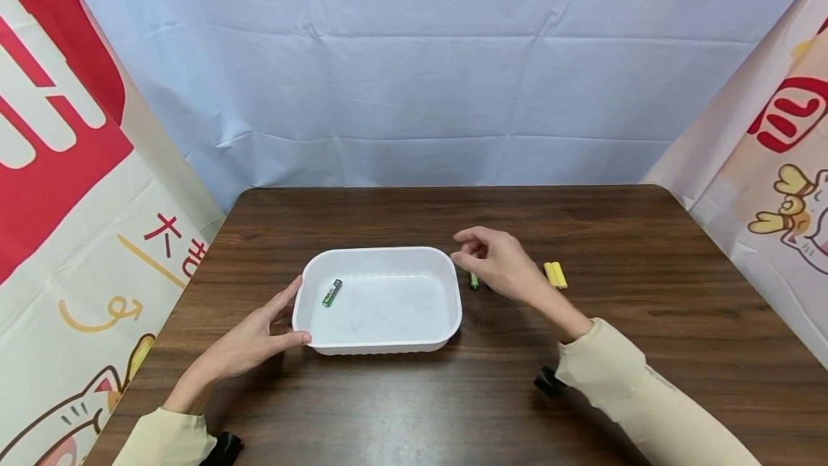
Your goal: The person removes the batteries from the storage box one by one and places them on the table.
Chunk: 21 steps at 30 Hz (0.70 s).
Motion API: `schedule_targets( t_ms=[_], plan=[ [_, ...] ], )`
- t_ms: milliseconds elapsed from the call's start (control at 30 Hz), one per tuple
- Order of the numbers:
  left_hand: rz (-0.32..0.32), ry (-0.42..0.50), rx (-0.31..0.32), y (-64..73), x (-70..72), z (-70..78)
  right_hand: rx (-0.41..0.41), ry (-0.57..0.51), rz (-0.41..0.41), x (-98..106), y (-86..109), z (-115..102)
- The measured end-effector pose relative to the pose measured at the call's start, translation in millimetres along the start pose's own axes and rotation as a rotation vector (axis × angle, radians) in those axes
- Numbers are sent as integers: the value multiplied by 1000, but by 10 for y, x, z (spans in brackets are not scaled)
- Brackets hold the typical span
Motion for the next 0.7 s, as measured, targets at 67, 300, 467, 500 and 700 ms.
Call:
schedule_targets(
  t_ms=[67,300,467,500,700],
  plan=[
    [0,-1,1,4,-1,4,18,-16,-17,-123,-48,-128],
    [-7,-6,-10,7,4,-1,62,-33,-79,-601,-212,-402],
    [-7,-16,-12,4,8,-2,65,20,-146,-879,-298,-530],
    [-6,-16,-13,1,9,-1,59,26,-164,-919,-312,-560],
    [-7,-12,-15,-6,11,-4,33,52,-271,-1093,-400,-725]
  ],
)
Point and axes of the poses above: each hand's wrist, its own y-axis away from the middle knuckle, its own x-axis out of the back of the hand, z = x × y, the point moved 2 cm from there along -y, towards the middle knuckle, and after that the axes turned 9 degrees about y, right-handed, at the moved point
